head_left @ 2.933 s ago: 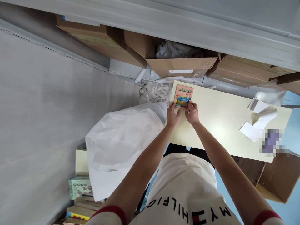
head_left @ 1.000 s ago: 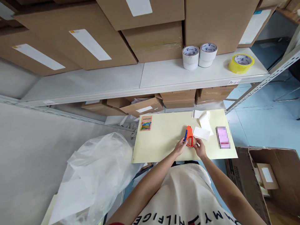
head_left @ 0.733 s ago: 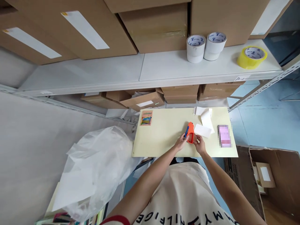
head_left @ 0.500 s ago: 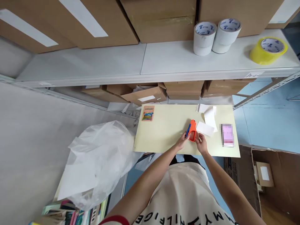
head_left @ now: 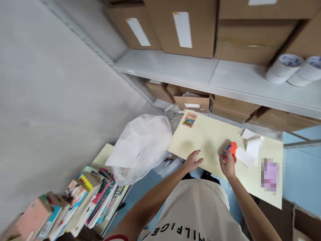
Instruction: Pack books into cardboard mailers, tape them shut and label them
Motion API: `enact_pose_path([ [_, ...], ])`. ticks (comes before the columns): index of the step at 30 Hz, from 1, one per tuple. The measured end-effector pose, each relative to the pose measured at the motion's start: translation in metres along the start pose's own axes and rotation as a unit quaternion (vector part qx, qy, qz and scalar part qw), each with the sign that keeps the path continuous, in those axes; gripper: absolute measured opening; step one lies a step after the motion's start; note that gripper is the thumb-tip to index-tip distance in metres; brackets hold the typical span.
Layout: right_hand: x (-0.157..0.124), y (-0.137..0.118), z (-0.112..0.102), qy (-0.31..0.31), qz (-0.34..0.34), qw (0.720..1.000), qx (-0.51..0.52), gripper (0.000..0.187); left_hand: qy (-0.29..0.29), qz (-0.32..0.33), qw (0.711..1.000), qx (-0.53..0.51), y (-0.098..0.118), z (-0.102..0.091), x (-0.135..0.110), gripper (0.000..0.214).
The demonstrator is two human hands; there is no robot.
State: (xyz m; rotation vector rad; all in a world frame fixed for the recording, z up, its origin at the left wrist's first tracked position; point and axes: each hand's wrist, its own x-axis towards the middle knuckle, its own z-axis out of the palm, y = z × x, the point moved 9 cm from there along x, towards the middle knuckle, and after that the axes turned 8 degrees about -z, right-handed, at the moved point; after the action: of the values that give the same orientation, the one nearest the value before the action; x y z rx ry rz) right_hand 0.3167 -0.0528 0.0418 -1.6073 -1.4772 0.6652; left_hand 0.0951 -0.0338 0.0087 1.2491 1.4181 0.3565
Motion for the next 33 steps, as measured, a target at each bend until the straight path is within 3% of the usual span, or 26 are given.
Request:
enact_pose_path([
  [3, 0.015, -0.041, 0.05, -0.073, -0.041, 0.996, 0.003, 0.029, 0.138, 0.087, 0.984, 0.076, 0.012, -0.083, -0.042, 0.039],
  [5, 0.019, -0.071, 0.09, -0.131, -0.069, 0.989, 0.009, 0.03, 0.249, 0.104, 0.956, 0.117, 0.01, -0.145, -0.073, 0.033],
  [9, 0.018, -0.145, 0.17, -0.227, -0.167, 0.959, 0.014, 0.031, 0.441, 0.04, 0.881, 0.164, -0.019, -0.256, -0.133, 0.033],
  [11, 0.016, -0.187, 0.207, -0.26, -0.229, 0.938, -0.001, 0.03, 0.489, -0.015, 0.854, 0.178, -0.042, -0.295, -0.154, 0.038],
  [13, 0.011, -0.228, 0.241, -0.285, -0.291, 0.913, -0.033, 0.027, 0.503, -0.063, 0.84, 0.195, -0.064, -0.32, -0.167, 0.049],
  [16, -0.002, -0.278, 0.287, -0.319, -0.365, 0.87, -0.094, 0.025, 0.489, -0.1, 0.84, 0.214, -0.09, -0.338, -0.175, 0.065],
  [19, -0.014, -0.303, 0.326, -0.355, -0.384, 0.844, -0.121, 0.027, 0.47, -0.13, 0.85, 0.202, -0.113, -0.342, -0.176, 0.071],
  [22, -0.014, -0.298, 0.355, -0.376, -0.311, 0.868, -0.093, 0.023, 0.45, -0.143, 0.863, 0.177, -0.13, -0.34, -0.173, 0.071],
  [25, -0.006, -0.276, 0.372, -0.366, -0.152, 0.918, 0.015, 0.027, 0.437, -0.136, 0.875, 0.159, -0.136, -0.337, -0.169, 0.07],
  [28, -0.004, -0.261, 0.382, -0.328, -0.006, 0.935, 0.135, 0.035, 0.42, -0.14, 0.885, 0.143, -0.139, -0.335, -0.165, 0.07],
  [30, -0.003, -0.267, 0.384, -0.303, 0.012, 0.936, 0.181, 0.032, 0.411, -0.138, 0.891, 0.135, -0.14, -0.334, -0.163, 0.069],
  [33, 0.004, -0.285, 0.379, -0.282, -0.027, 0.938, 0.199, 0.022, 0.416, -0.104, 0.897, 0.108, -0.138, -0.337, -0.161, 0.066],
])
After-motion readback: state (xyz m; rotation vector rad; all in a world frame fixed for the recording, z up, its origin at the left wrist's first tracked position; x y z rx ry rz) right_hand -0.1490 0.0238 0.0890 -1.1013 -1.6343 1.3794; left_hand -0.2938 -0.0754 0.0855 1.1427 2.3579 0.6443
